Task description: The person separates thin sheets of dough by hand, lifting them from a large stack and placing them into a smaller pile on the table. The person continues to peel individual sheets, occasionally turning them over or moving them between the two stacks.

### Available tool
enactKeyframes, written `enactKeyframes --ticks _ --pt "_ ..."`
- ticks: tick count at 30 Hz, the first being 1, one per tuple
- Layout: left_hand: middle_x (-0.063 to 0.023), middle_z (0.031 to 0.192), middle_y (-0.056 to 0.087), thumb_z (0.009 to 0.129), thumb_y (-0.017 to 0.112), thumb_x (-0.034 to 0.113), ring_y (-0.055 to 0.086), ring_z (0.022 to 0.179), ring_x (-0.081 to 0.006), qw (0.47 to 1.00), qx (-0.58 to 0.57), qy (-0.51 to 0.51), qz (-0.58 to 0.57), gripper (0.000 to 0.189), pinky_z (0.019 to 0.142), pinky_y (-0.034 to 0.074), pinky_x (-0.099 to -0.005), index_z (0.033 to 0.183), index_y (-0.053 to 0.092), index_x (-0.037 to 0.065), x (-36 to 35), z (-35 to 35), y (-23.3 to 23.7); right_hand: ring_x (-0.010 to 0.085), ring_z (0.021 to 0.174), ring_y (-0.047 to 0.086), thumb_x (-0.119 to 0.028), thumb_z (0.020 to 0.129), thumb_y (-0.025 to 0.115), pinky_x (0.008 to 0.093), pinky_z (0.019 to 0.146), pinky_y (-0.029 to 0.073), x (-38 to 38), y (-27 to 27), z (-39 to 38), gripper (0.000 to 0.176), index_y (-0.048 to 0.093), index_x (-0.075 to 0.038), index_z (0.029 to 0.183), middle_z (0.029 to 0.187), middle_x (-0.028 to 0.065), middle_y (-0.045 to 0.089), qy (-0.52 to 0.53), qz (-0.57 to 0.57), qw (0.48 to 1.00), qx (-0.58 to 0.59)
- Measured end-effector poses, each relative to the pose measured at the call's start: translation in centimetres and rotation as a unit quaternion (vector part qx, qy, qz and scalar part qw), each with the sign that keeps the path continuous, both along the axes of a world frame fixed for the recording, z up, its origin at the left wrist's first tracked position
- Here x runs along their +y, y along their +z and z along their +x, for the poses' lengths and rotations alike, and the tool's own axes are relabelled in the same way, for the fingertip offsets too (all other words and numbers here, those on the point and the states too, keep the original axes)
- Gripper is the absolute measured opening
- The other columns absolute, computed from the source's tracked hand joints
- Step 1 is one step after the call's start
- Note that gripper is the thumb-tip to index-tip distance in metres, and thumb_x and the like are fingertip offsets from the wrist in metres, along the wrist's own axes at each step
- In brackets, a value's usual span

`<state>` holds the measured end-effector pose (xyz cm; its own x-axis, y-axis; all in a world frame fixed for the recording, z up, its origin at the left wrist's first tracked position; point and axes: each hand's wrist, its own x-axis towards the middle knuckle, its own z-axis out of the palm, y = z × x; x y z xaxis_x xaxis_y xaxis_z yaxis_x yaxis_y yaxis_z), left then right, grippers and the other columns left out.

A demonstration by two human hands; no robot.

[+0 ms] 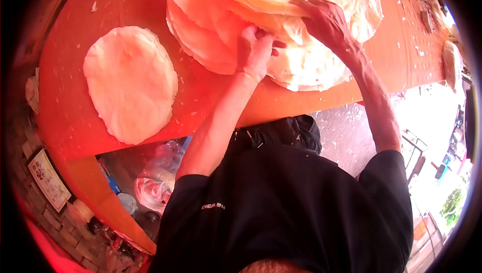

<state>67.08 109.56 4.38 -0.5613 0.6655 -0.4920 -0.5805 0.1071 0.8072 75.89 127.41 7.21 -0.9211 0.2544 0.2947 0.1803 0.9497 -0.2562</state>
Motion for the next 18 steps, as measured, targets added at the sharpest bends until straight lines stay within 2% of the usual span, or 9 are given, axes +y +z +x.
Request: enactKeyframes --ticks 3,5,7,9,10,13,14,17,18 --pt "-0.0071 0.081 0.065 0.086 0.060 0.007 0.066 0.068 -0.0162 0.998 -0.019 0.025 0.063 0.014 0.058 0.050 -0.0258 0.097 0.058 -0.002 0.3 -0.1 -0.2 0.0295 0.073 0.062 -0.008 0.074 0.065 0.0389 0.065 0.050 -0.1 0.6 0.2 0.027 0.070 -0.014 0.100 0.074 0.0077 0.060 0.000 -0.028 0.999 -0.022" --pt "-0.0072 0.085 0.065 0.086 0.056 0.004 0.065 0.071 -0.0159 0.994 -0.033 0.037 0.095 0.013 0.061 0.053 -0.0278 0.097 0.059 -0.001 0.9 -0.3 -0.2 0.0293 0.079 0.063 -0.009 0.077 0.069 0.0373 0.067 0.051 -0.4 0.4 0.6 0.030 0.068 -0.012 0.107 0.085 0.0091 0.062 0.015 -0.060 0.998 -0.003" --pt "-0.0080 0.092 0.064 0.085 0.053 0.003 0.064 0.079 -0.0169 0.982 -0.126 0.082 0.118 0.017 0.064 0.054 -0.0286 0.100 0.060 0.001 1.4 -0.5 0.3 0.0305 0.084 0.063 -0.014 0.077 0.072 0.0385 0.070 0.052 -1.0 0.7 0.6 0.031 0.068 -0.010 0.107 0.089 0.0098 0.063 0.023 -0.070 0.997 -0.007" --pt "-0.0096 0.093 0.065 0.086 0.052 0.001 0.064 0.079 -0.0181 0.979 -0.141 0.105 0.100 0.018 0.063 0.054 -0.0295 0.102 0.060 0.000 1.9 -0.9 -0.3 0.0319 0.089 0.063 -0.024 0.075 0.075 0.0403 0.075 0.051 -1.9 1.1 0.1 0.038 0.066 -0.008 0.109 0.093 0.0106 0.064 0.026 -0.042 0.999 0.014" --pt "-0.0111 0.095 0.066 0.087 0.050 0.000 0.065 0.080 -0.0193 0.976 -0.155 0.128 0.084 0.019 0.063 0.054 -0.0303 0.103 0.060 0.000 2.3 -1.2 -0.7 0.0307 0.085 0.063 -0.040 0.070 0.077 0.0409 0.073 0.051 -2.2 0.9 -0.3 0.045 0.067 -0.008 0.102 0.088 0.0116 0.064 0.038 -0.034 0.998 0.043" --pt "-0.0106 0.095 0.065 0.086 0.049 -0.001 0.064 0.080 -0.0198 0.967 -0.184 0.166 0.056 0.020 0.062 0.054 -0.0329 0.104 0.060 -0.001 3.4 -2.6 -1.7 0.0311 0.086 0.062 -0.040 0.070 0.075 0.0415 0.073 0.051 -4.4 0.5 -2.0 0.046 0.066 -0.007 0.100 0.090 0.0124 0.064 -0.068 -0.025 0.997 0.035" --pt "-0.0101 0.093 0.065 0.088 0.050 0.001 0.063 0.077 -0.0194 0.967 -0.189 0.137 0.099 0.019 0.060 0.053 -0.0332 0.104 0.060 -0.002 3.5 -3.1 -1.8 0.0320 0.084 0.062 -0.039 0.071 0.074 0.0412 0.072 0.051 -5.0 0.2 -2.3 0.042 0.066 -0.006 0.095 0.086 0.0130 0.064 -0.095 -0.018 0.994 0.048" --pt "-0.0102 0.090 0.065 0.090 0.052 0.004 0.063 0.075 -0.0196 0.971 -0.160 0.137 0.116 0.018 0.062 0.053 -0.0327 0.104 0.060 -0.002 3.8 -3.0 -0.8 0.0331 0.081 0.062 -0.038 0.070 0.074 0.0410 0.072 0.050 -5.3 -0.1 -2.6 0.041 0.067 -0.005 0.093 0.079 0.0128 0.064 -0.112 -0.042 0.990 0.074" --pt "-0.0098 0.089 0.066 0.092 0.051 0.005 0.064 0.075 -0.0197 0.980 -0.151 0.088 0.097 0.017 0.067 0.054 -0.0324 0.104 0.061 -0.002 3.1 -3.0 -0.3 0.0330 0.078 0.063 -0.033 0.070 0.075 0.0401 0.071 0.050 -5.3 1.3 -2.4 0.034 0.068 -0.006 0.089 0.075 0.0129 0.064 -0.105 -0.052 0.990 0.075"
